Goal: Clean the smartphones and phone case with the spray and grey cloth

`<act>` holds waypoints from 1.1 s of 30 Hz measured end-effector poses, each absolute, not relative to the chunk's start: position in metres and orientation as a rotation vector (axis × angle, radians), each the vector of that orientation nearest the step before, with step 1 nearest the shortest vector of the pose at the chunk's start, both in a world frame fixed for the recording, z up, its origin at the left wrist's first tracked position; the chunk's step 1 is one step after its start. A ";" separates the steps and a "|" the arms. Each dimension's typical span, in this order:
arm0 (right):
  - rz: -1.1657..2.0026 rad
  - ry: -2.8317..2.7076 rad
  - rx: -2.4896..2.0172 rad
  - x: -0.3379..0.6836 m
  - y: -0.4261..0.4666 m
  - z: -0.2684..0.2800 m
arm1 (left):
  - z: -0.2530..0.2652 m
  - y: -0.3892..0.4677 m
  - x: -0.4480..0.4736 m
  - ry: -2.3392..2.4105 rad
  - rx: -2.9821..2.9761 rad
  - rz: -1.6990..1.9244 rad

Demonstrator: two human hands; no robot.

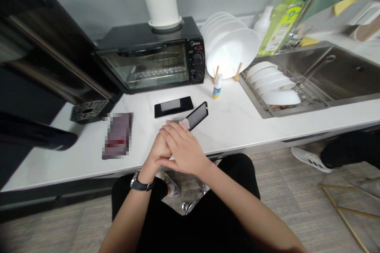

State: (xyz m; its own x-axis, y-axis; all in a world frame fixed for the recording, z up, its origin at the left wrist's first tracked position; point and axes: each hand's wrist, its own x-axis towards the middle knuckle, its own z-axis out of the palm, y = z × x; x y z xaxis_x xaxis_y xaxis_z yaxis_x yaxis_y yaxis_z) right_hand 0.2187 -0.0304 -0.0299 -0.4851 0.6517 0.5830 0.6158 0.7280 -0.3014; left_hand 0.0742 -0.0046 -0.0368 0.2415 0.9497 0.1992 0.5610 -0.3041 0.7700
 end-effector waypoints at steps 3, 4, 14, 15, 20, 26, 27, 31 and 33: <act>0.000 -2.156 -1.103 0.256 -0.014 -0.026 | -0.036 -0.007 0.076 1.313 1.984 0.878; -0.015 -2.097 -1.168 0.270 -0.006 -0.024 | -0.035 -0.008 0.076 1.297 1.974 0.892; 0.625 -1.979 -1.081 0.273 -0.010 -0.036 | 0.007 -0.025 0.091 1.304 1.347 1.600; 0.675 -1.989 -1.087 0.274 -0.011 -0.037 | 0.008 -0.027 0.093 1.298 1.357 1.600; 0.589 -1.662 -1.162 0.297 -0.008 -0.021 | -0.002 -0.027 0.095 1.340 1.387 1.566; 0.275 -1.553 -1.035 0.267 -0.028 0.032 | -0.004 -0.030 0.100 1.336 1.722 1.381; 0.220 -1.646 -1.010 0.257 -0.032 0.038 | -0.002 -0.031 0.102 1.339 1.771 1.373; -0.098 -1.890 -0.954 0.234 -0.037 0.046 | 0.001 -0.031 0.101 1.336 1.943 1.305; -0.218 -2.036 -0.833 0.234 -0.033 0.046 | -0.001 -0.029 0.099 1.346 2.007 1.269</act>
State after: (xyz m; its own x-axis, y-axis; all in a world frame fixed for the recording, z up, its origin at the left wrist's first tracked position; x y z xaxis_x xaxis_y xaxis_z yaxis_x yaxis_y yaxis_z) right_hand 0.2337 -0.0327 0.0460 -0.3699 0.4751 0.7984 0.6335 0.7575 -0.1573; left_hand 0.0989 -0.0291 -0.0011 0.1201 0.8812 0.4573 0.5083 -0.4502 0.7341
